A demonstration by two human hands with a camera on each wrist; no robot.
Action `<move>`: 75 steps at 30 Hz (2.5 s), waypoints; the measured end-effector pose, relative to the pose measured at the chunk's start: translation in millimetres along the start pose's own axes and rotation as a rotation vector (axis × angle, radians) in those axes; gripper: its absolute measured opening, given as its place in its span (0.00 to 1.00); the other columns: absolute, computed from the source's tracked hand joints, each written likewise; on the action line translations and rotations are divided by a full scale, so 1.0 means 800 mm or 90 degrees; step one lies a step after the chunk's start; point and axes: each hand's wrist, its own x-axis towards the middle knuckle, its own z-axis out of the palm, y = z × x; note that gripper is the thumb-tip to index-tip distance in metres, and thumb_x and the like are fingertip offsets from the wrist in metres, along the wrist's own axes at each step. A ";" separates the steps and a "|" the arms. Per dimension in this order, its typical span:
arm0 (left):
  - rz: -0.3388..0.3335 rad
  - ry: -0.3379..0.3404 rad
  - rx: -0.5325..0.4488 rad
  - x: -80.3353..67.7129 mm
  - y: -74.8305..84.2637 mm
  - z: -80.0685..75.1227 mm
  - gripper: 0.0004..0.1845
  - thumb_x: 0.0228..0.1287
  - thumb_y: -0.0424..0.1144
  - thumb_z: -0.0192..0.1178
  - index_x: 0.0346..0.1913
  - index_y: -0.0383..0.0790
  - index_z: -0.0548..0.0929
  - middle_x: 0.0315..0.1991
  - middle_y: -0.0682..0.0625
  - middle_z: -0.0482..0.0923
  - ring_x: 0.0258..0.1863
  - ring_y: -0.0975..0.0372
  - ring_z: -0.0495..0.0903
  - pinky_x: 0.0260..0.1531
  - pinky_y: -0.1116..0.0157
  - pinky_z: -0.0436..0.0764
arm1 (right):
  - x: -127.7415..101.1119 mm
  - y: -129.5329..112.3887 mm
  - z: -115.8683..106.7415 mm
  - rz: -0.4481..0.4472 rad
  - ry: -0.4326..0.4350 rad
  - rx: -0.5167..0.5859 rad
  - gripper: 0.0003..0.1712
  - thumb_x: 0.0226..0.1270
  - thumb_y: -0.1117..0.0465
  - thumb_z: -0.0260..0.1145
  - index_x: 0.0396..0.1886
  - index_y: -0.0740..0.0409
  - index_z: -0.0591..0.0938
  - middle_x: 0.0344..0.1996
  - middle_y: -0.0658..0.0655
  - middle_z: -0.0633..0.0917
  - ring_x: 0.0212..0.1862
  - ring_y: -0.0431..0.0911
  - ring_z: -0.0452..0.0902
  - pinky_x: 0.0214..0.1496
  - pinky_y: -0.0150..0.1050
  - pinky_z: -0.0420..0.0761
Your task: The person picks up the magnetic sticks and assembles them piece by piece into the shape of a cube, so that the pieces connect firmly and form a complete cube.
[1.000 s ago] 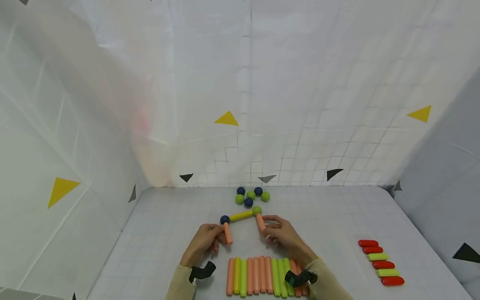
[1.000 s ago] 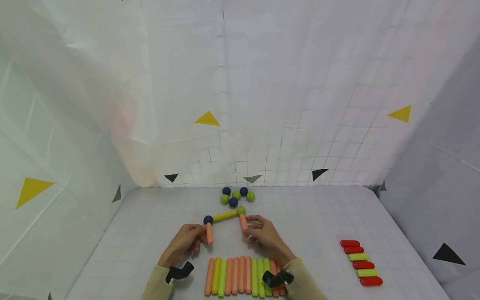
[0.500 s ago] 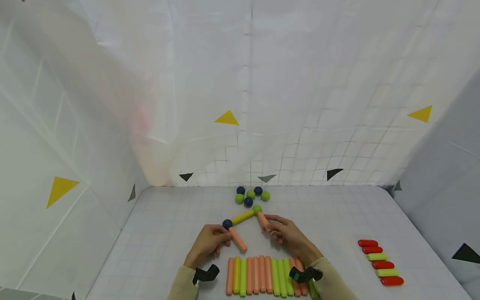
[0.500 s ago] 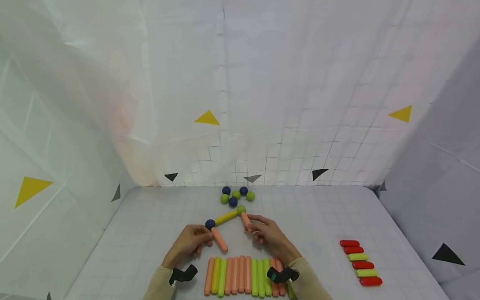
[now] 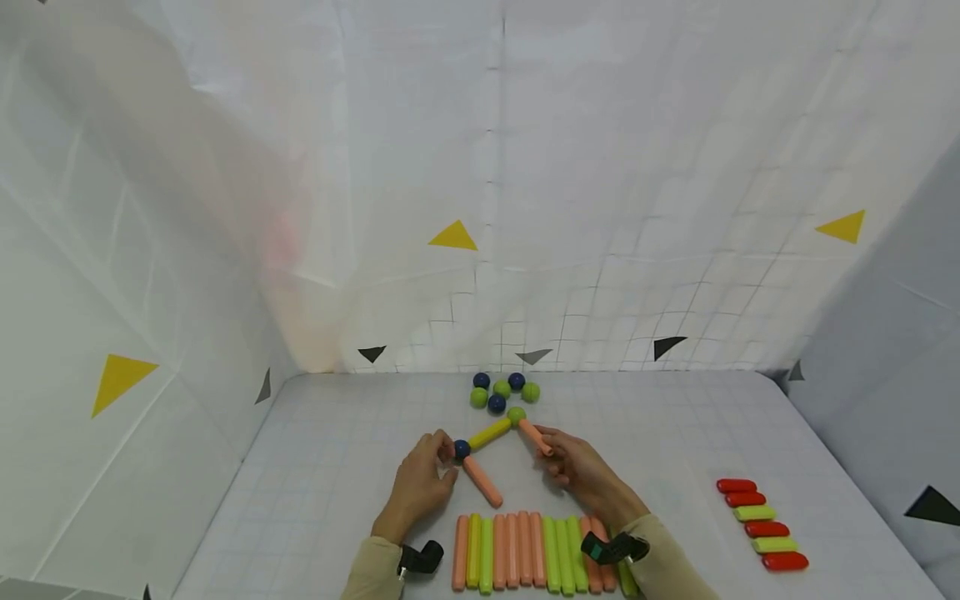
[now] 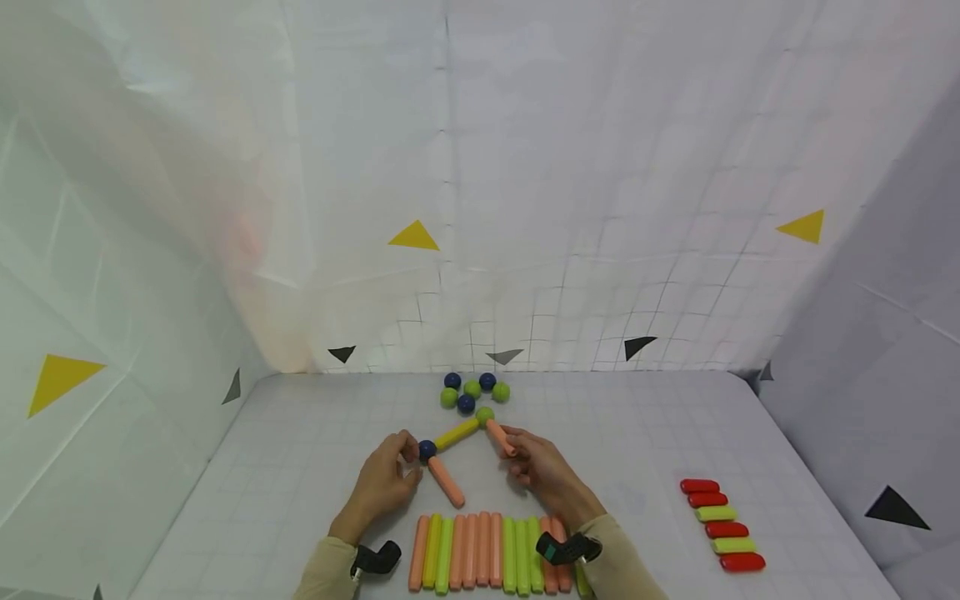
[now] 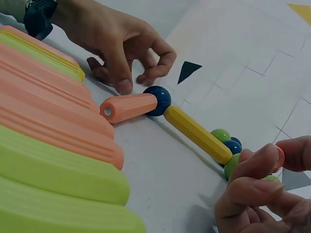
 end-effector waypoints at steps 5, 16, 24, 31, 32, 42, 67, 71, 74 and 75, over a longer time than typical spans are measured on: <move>0.029 0.031 0.139 0.000 0.004 0.006 0.32 0.58 0.32 0.76 0.63 0.56 0.78 0.62 0.38 0.70 0.18 0.69 0.66 0.18 0.69 0.67 | 0.000 -0.003 0.001 0.006 -0.004 0.019 0.35 0.83 0.53 0.57 0.83 0.60 0.62 0.37 0.49 0.80 0.31 0.41 0.65 0.29 0.33 0.63; 0.069 -0.030 0.142 0.000 0.007 0.008 0.16 0.67 0.37 0.73 0.56 0.55 0.88 0.51 0.48 0.81 0.28 0.68 0.75 0.28 0.67 0.76 | -0.006 -0.001 -0.004 -0.008 -0.007 0.028 0.40 0.82 0.55 0.63 0.83 0.65 0.59 0.47 0.51 0.87 0.37 0.40 0.72 0.38 0.33 0.72; 0.054 -0.093 0.113 0.001 0.019 0.001 0.16 0.70 0.40 0.71 0.58 0.58 0.86 0.48 0.52 0.78 0.35 0.65 0.78 0.35 0.65 0.79 | -0.002 -0.001 -0.006 -0.012 0.021 0.079 0.31 0.85 0.54 0.58 0.77 0.65 0.64 0.44 0.51 0.88 0.37 0.40 0.72 0.38 0.32 0.72; 0.058 -0.129 0.108 0.002 0.047 -0.012 0.18 0.71 0.46 0.72 0.61 0.57 0.84 0.46 0.54 0.77 0.34 0.65 0.77 0.33 0.68 0.75 | -0.001 -0.002 -0.003 -0.017 0.037 0.099 0.31 0.87 0.51 0.54 0.79 0.64 0.65 0.44 0.50 0.87 0.34 0.39 0.69 0.36 0.32 0.69; 0.056 -0.135 0.109 0.002 0.050 -0.013 0.19 0.70 0.48 0.73 0.60 0.57 0.83 0.45 0.54 0.77 0.34 0.65 0.78 0.34 0.68 0.76 | -0.001 -0.001 -0.003 -0.021 0.036 0.092 0.31 0.88 0.51 0.54 0.79 0.65 0.65 0.44 0.50 0.87 0.34 0.39 0.68 0.36 0.32 0.68; 0.020 -0.206 0.124 0.002 0.059 -0.024 0.22 0.63 0.50 0.78 0.51 0.52 0.77 0.38 0.58 0.80 0.33 0.69 0.75 0.33 0.67 0.75 | 0.011 -0.005 0.010 -0.056 0.058 -0.128 0.26 0.84 0.49 0.60 0.72 0.58 0.78 0.41 0.53 0.88 0.30 0.41 0.73 0.30 0.34 0.72; -0.003 -0.147 -0.007 0.003 0.008 -0.002 0.19 0.72 0.56 0.68 0.57 0.52 0.80 0.39 0.57 0.83 0.30 0.68 0.74 0.32 0.67 0.71 | 0.063 -0.022 0.002 -0.158 0.244 -0.236 0.22 0.81 0.55 0.64 0.68 0.55 0.73 0.43 0.62 0.87 0.23 0.43 0.77 0.22 0.36 0.72; 0.013 -0.133 -0.010 0.003 0.005 0.003 0.16 0.73 0.55 0.67 0.56 0.54 0.84 0.39 0.58 0.83 0.35 0.68 0.76 0.35 0.68 0.73 | 0.076 -0.028 -0.015 -0.175 0.293 -0.330 0.35 0.79 0.51 0.67 0.79 0.42 0.64 0.56 0.65 0.82 0.27 0.43 0.81 0.27 0.36 0.77; 0.010 -0.128 -0.021 0.002 0.004 0.005 0.15 0.73 0.55 0.67 0.56 0.54 0.85 0.38 0.59 0.83 0.35 0.67 0.77 0.36 0.68 0.73 | 0.084 -0.034 -0.023 -0.189 0.252 -0.403 0.39 0.79 0.49 0.67 0.82 0.38 0.62 0.66 0.69 0.77 0.28 0.43 0.84 0.31 0.37 0.80; 0.009 -0.129 -0.027 0.002 0.003 0.005 0.15 0.73 0.55 0.67 0.56 0.54 0.85 0.38 0.59 0.83 0.35 0.68 0.77 0.36 0.68 0.73 | 0.086 -0.035 -0.025 -0.194 0.237 -0.425 0.38 0.79 0.49 0.67 0.82 0.38 0.63 0.67 0.70 0.76 0.28 0.43 0.84 0.33 0.37 0.80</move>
